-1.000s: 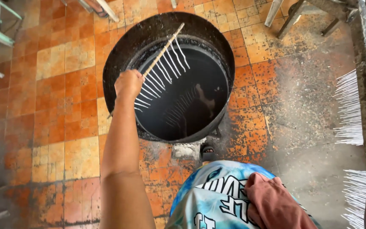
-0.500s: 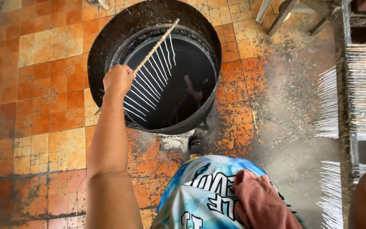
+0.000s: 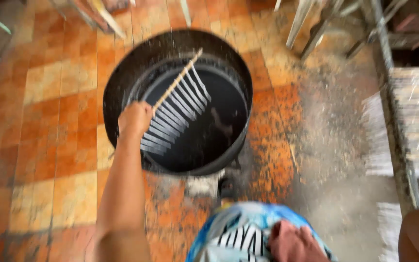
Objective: Dipping a rack of candle wicks into a vat of melted wax to build up layers.
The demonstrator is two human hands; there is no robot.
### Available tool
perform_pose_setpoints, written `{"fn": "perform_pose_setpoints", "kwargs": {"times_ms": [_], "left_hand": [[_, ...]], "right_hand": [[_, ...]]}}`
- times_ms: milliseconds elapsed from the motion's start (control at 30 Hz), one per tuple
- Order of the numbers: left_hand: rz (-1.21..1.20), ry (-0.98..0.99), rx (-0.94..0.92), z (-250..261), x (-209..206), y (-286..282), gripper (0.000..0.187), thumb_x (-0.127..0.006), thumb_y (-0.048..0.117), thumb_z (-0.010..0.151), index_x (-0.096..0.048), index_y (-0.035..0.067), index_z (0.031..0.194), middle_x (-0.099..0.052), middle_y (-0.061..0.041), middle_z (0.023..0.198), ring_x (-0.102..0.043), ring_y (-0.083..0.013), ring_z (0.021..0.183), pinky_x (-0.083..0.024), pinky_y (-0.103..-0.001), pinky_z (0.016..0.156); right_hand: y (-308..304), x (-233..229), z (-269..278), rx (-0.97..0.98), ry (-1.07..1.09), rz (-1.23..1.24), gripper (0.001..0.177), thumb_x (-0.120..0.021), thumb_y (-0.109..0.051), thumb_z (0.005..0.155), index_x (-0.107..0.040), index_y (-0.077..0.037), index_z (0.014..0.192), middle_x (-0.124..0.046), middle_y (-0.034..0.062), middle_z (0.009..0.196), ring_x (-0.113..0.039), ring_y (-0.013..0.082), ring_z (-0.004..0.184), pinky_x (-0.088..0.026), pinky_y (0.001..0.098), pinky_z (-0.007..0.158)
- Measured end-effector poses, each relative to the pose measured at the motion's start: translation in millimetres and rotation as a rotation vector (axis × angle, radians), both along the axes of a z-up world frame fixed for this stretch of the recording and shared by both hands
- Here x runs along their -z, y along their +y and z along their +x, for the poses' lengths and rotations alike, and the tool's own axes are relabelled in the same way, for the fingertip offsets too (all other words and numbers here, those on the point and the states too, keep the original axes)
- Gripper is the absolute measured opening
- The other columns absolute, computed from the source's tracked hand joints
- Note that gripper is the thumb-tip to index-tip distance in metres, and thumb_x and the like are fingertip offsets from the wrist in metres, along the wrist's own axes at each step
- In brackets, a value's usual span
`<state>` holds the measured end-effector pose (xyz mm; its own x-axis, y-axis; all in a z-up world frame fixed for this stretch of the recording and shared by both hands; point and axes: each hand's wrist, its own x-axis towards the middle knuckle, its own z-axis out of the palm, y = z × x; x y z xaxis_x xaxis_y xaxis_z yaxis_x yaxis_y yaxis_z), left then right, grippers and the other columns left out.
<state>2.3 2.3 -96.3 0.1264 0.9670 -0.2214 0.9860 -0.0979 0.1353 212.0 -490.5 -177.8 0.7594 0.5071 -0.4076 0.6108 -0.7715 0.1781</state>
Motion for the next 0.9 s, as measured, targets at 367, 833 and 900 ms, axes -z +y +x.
{"fn": "perform_pose_setpoints", "kwargs": {"times_ms": [367,833,900], "left_hand": [[-0.034,0.003,0.039,-0.2,28.6,14.0,0.025,-0.065,0.040,0.100,-0.076,0.024,0.116,-0.073,-0.004,0.111,-0.071,-0.0322,0.108,-0.057,-0.052,0.093],[-0.001,-0.058,0.077,4.6,85.3,39.4,0.015,-0.069,0.033,0.097,-0.078,0.025,0.106,-0.072,-0.002,0.103,-0.073,-0.0300,0.102,-0.059,-0.048,0.089],[-0.035,-0.065,0.065,7.6,83.8,39.7,0.015,-0.068,0.034,0.097,-0.078,0.026,0.107,-0.072,-0.002,0.105,-0.072,-0.0311,0.103,-0.058,-0.049,0.090]], "right_hand": [[14.4,20.3,63.7,-1.018,0.418,-0.239,0.022,-0.041,-0.003,0.091,-0.048,-0.024,0.095,-0.048,-0.0003,0.091,-0.051,0.0250,0.089,-0.040,0.0544,0.083],[39.0,-22.2,50.4,-0.960,0.444,0.421,0.028,-0.061,-0.010,0.086,-0.057,-0.018,0.112,-0.050,0.0073,0.114,-0.048,0.0333,0.111,-0.038,0.0557,0.098],[46.6,-24.3,49.2,-0.948,0.442,0.496,0.030,-0.063,-0.010,0.086,-0.058,-0.018,0.114,-0.050,0.0081,0.116,-0.048,0.0341,0.113,-0.038,0.0559,0.099]]}}
